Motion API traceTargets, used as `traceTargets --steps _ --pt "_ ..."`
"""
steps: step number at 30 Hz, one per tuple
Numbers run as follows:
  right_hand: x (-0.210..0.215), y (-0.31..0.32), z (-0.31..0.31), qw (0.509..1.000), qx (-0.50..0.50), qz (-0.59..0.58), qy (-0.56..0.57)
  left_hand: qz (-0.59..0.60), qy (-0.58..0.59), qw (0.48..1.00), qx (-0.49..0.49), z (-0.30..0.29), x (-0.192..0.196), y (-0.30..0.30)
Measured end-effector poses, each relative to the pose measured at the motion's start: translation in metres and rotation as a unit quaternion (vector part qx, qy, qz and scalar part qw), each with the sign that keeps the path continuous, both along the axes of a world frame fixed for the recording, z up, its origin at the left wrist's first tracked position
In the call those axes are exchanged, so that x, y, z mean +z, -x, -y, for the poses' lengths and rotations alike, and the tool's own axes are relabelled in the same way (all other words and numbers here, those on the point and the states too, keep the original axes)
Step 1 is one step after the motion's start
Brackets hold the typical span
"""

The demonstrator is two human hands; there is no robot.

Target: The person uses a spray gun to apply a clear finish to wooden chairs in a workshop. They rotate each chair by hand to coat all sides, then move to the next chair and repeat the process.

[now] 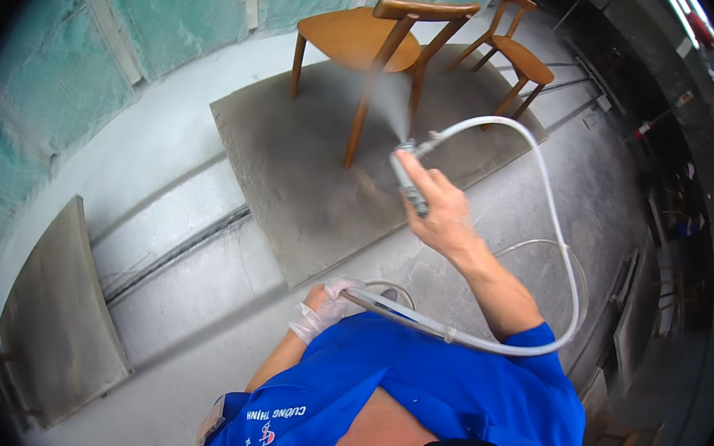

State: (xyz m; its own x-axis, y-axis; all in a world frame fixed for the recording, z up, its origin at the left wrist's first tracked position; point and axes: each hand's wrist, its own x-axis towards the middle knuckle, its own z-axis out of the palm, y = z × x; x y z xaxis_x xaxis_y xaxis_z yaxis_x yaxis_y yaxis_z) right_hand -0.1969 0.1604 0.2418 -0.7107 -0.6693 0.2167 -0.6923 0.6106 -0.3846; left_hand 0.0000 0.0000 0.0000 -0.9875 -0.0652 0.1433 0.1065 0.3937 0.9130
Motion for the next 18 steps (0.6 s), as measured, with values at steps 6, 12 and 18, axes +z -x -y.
traceTargets --steps 6,12,18 --pt "0.073 -0.015 -0.041 0.958 0.013 -0.181 0.221 -0.068 0.021 0.996 -0.062 0.003 0.024 0.026" --pt "0.144 0.037 -0.041 0.899 0.018 0.169 0.403 -0.092 -0.011 0.993 -0.075 -0.004 0.057 0.044" --pt "0.203 0.173 -0.034 0.892 -0.011 0.227 0.391 -0.026 0.04 0.998 -0.027 -0.034 0.102 0.036"
